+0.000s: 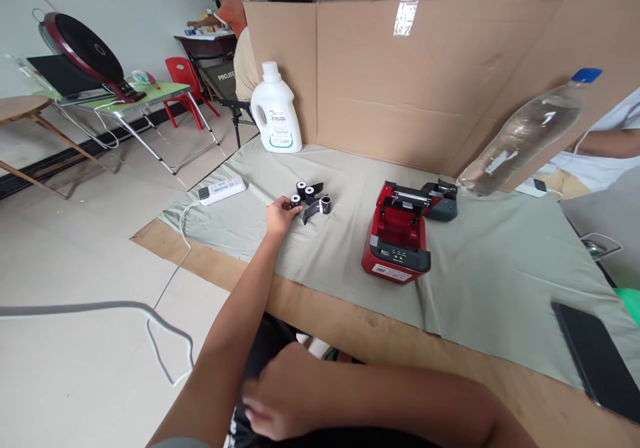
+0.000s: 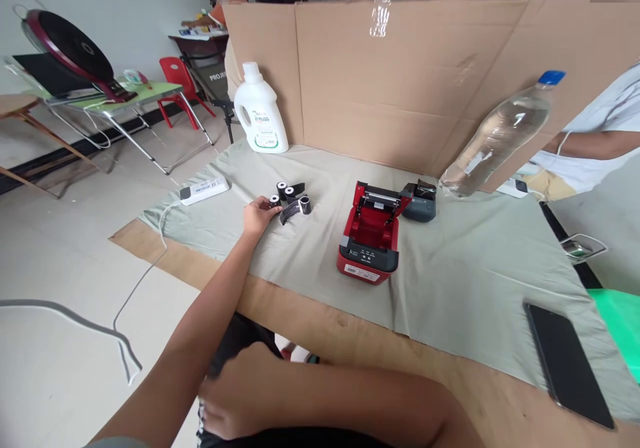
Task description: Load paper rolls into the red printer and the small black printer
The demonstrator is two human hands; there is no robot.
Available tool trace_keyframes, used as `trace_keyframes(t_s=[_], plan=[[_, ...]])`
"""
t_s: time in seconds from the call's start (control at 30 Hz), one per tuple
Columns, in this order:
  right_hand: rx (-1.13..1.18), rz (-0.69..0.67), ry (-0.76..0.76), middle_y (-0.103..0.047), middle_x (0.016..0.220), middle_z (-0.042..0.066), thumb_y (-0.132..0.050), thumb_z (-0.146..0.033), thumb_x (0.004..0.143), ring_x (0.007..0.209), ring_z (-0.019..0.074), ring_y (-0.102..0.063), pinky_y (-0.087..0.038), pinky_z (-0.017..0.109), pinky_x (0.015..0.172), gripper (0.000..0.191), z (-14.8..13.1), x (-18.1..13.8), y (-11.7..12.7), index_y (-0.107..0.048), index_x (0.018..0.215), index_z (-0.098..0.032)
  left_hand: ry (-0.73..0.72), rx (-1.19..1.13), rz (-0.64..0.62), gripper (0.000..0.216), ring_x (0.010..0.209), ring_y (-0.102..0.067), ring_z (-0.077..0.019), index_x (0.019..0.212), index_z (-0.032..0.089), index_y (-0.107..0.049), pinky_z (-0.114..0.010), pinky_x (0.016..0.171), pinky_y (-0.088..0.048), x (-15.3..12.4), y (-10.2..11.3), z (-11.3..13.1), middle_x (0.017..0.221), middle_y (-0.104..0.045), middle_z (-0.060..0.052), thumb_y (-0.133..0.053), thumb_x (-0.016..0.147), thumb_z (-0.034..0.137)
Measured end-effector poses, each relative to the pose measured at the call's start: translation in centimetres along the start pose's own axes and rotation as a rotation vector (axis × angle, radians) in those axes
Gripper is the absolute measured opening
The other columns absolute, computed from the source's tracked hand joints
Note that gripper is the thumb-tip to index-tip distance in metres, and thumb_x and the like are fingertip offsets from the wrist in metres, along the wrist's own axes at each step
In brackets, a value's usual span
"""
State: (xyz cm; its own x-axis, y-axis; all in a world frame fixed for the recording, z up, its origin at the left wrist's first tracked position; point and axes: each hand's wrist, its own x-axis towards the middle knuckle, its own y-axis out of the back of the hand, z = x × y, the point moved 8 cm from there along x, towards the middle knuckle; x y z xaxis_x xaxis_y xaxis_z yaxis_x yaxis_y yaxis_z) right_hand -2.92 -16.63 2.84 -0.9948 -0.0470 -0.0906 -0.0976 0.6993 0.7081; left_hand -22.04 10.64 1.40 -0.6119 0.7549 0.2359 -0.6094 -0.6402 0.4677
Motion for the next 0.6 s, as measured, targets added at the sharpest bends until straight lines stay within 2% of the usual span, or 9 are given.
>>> trace_keyframes(t_s=[0.07, 0.1, 0.13, 0.2, 0.37, 0.47, 0.6], plan=[[-0.156, -0.208, -0.089, -0.072, 0.065, 0.004, -0.079, -0.023, 0.079, 0.066, 0.0255, -0.073, -0.057, 0.044, 0.068, 0.020, 2.1, 2.1, -3.5, -0.067, 0.063, -0.022, -0.003, -0.014, -0.010, 0.031, 0.068, -0.059, -0.0155, 0.073, 0.021, -0.059, -0.028, 0.070, -0.045, 0.0, -0.2, -0.2, 0.069, -0.065, 0.002, -0.085, 0.066, 0.036], [-0.219, -0.311, -0.124, -0.070, 0.060, 0.004, -0.079, -0.023, 0.075, 0.061, 0.0261, -0.072, -0.055, 0.043, 0.064, 0.024, 3.2, 2.6, -5.1, -0.063, 0.056, -0.022, -0.001, -0.018, -0.013, 0.031, 0.068, -0.059, -0.0154, 0.073, 0.021, -0.059, -0.028, 0.070, -0.045, 0.0, -0.2, -0.3, 0.069, -0.066, 0.002, -0.085, 0.067, 0.037], [-0.261, -0.389, -0.144, -0.071, 0.060, 0.004, -0.078, -0.027, 0.074, 0.059, 0.0259, -0.071, -0.055, 0.042, 0.062, 0.024, 4.2, 2.9, -6.4, -0.064, 0.055, -0.021, 0.003, -0.020, -0.014, 0.031, 0.068, -0.060, -0.0154, 0.073, 0.021, -0.059, -0.027, 0.070, -0.045, 0.0, -0.3, -0.4, 0.070, -0.066, 0.002, -0.085, 0.067, 0.037], [-0.268, -0.452, -0.126, -0.073, 0.065, 0.007, -0.074, -0.035, 0.076, 0.058, 0.0268, -0.072, -0.056, 0.040, 0.058, 0.023, 5.5, 3.0, -7.9, -0.067, 0.060, -0.020, 0.012, -0.018, -0.013, 0.030, 0.069, -0.061, -0.0156, 0.073, 0.021, -0.061, -0.027, 0.070, -0.046, 0.0, -0.4, -0.6, 0.070, -0.068, 0.002, -0.085, 0.068, 0.037], [-0.188, -0.546, -0.114, -0.077, 0.076, 0.011, -0.063, -0.046, 0.083, 0.058, 0.0310, -0.073, -0.056, 0.040, 0.049, 0.030, 6.5, 1.6, -8.7, -0.071, 0.072, -0.019, 0.020, 0.019, 0.008, 0.022, 0.072, -0.066, -0.0176, 0.084, 0.021, -0.069, -0.029, 0.074, -0.050, -0.2, -0.6, -0.2, 0.078, -0.073, -0.001, -0.082, 0.073, 0.036], [-0.186, -0.596, -0.121, -0.078, 0.081, 0.013, -0.062, -0.048, 0.085, 0.066, 0.0343, -0.076, -0.058, 0.044, 0.051, 0.033, 6.2, 1.2, -8.1, -0.074, 0.077, -0.018, -0.013, -0.015, 0.058, 0.024, 0.075, -0.068, -0.0178, 0.093, 0.022, -0.072, -0.029, 0.076, -0.052, -0.5, -0.4, 0.3, 0.084, -0.075, -0.002, -0.079, 0.077, 0.038], [-0.212, -0.629, -0.135, -0.079, 0.094, 0.017, -0.058, -0.044, 0.089, 0.078, 0.0372, -0.078, -0.060, 0.046, 0.054, 0.035, 6.0, 0.9, -7.2, -0.078, 0.094, -0.015, -0.049, -0.024, 0.071, 0.026, 0.079, -0.070, -0.0182, 0.100, 0.022, -0.073, -0.029, 0.080, -0.054, -0.5, -0.4, 0.9, 0.088, -0.077, -0.002, -0.076, 0.080, 0.038]])
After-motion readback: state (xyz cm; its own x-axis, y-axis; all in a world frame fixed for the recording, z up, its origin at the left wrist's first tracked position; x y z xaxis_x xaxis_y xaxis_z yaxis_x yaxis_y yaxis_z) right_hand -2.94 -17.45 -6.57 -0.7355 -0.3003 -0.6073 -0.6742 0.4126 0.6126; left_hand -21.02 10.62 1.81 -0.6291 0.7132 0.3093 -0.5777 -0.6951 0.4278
